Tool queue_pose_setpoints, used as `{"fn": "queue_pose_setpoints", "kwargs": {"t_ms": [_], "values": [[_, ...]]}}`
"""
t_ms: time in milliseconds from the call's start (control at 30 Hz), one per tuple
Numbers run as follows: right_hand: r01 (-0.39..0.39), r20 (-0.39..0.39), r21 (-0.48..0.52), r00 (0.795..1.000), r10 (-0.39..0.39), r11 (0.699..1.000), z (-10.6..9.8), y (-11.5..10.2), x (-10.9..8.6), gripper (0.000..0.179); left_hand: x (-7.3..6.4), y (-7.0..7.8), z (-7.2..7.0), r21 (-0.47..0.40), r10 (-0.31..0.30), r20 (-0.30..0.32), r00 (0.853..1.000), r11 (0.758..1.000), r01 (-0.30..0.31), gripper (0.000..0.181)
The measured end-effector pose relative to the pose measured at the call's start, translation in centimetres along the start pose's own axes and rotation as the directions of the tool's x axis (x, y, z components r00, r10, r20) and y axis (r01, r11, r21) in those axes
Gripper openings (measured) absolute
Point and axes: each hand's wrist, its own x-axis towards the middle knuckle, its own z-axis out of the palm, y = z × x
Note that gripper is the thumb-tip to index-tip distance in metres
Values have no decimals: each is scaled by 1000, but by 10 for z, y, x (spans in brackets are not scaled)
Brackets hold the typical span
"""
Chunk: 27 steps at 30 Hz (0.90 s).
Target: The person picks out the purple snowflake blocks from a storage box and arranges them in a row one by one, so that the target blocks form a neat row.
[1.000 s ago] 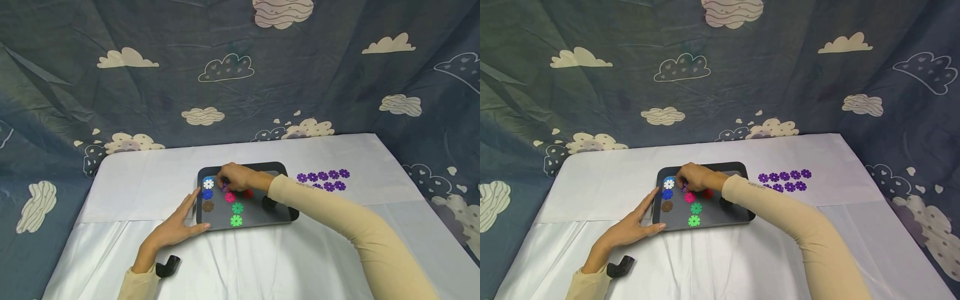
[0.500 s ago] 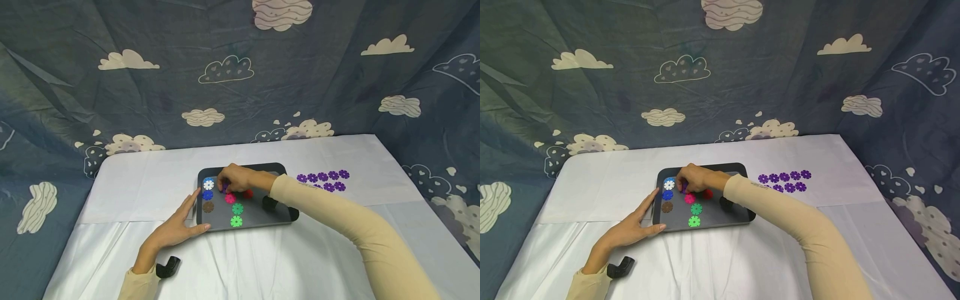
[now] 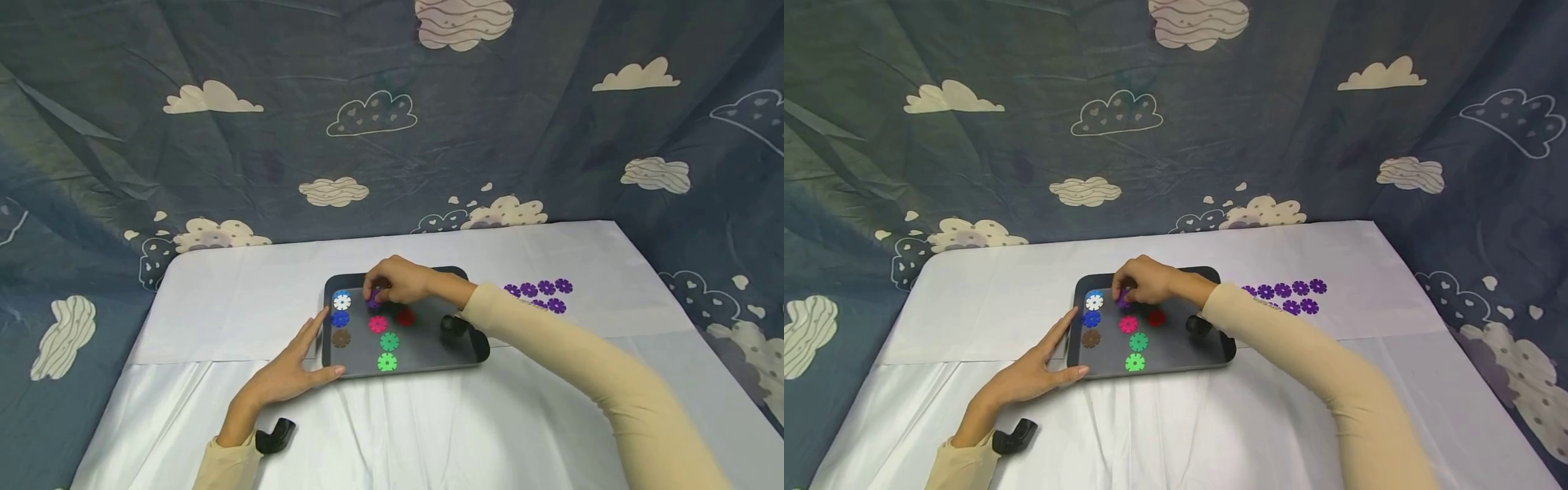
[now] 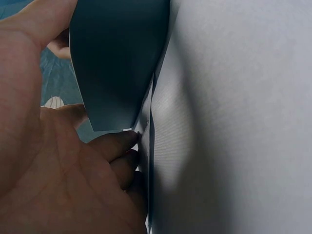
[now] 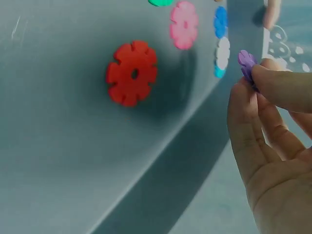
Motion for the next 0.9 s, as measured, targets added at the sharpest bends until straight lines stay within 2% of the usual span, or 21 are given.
{"fn": "queue_pose_setpoints", "kwargs": {"t_ms": [433,700,900], "values": [[1,-150,124,988,18,992,-38,16,-44,14,-1,4,-2,9,-6,-3,1000,1000,6,106],[-85,-203,189,971,124,978,-52,37,-84,14,-1,3,-1,5,-15,-2,1000,1000,15,105],[-162,-222,237,951,216,958,-54,62,-116,14,-1,1,0,-7,-13,0,1000,1000,13,105]]}}
